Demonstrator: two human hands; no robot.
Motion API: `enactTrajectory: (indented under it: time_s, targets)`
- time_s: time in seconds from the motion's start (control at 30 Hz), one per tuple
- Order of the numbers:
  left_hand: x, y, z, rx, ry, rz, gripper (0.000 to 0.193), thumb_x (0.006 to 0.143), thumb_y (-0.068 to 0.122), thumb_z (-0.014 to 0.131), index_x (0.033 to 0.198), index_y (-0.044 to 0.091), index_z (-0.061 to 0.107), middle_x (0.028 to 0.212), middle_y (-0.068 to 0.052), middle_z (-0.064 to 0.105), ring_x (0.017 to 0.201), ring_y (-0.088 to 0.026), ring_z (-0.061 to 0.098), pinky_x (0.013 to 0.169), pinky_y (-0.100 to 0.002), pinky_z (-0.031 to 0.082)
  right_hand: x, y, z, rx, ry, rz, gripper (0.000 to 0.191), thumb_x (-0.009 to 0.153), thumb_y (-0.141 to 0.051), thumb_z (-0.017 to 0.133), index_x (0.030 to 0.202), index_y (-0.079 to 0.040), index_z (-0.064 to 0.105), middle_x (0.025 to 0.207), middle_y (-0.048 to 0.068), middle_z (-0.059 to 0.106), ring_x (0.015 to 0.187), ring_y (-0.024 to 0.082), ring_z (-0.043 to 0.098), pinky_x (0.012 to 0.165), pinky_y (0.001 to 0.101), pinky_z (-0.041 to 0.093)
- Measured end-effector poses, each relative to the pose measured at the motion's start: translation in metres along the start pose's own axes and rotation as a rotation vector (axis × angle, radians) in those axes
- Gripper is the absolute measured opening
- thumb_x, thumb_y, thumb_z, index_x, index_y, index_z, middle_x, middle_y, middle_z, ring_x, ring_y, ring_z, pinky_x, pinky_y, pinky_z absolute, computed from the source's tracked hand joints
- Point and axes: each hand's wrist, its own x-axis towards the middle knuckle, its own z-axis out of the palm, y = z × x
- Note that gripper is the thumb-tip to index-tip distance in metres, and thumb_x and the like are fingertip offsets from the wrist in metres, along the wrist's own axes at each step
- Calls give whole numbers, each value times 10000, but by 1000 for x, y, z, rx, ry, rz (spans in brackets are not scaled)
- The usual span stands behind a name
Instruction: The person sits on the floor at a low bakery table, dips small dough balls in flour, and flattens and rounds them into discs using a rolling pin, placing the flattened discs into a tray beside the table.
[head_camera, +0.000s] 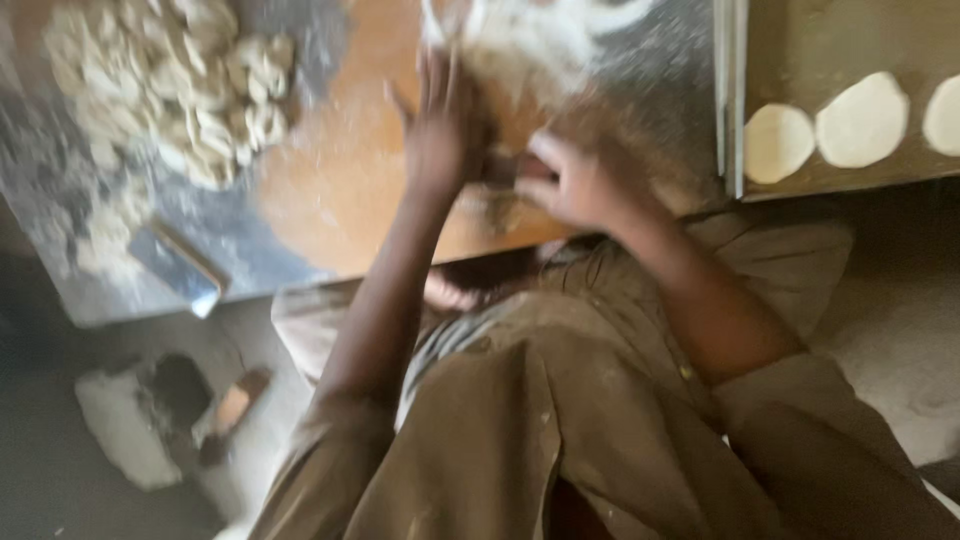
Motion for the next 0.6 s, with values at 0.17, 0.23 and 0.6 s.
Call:
enactTrajectory:
  time_s: [0.17, 0.23, 0.6]
  targets:
    - [10, 18, -5, -40, 370, -56, 366, 1058, 212, 618, 1405, 98, 605, 1477, -121, 581, 1446, -338, 480, 1293, -584, 197, -7, -2, -7, -59, 153, -97, 359, 918, -274, 868, 1113, -69, 648, 986, 107, 650, 830, 263, 644, 676, 405, 557]
    - [-23, 25, -11, -108, 334, -51, 304, 1023, 221, 637, 1298, 100, 682, 1390, -121, 637, 1381, -353, 521, 1263, -557, 245, -16, -12, -3, -88, 10, 31, 364, 898, -267, 876, 1097, -48, 663, 923, 118, 652, 710, 246, 624, 549, 381, 536]
    - [-76, 19, -20, -248, 274, 2, 129, 834, 50, 782, 930, 107, 718, 1313, -129, 678, 1273, -352, 589, 1073, -453, 463, -42, -21, 0, -37, -114, -42, 410, 715, -158, 815, 1056, -16, 636, 1005, 149, 629, 871, 341, 655, 732, 489, 535]
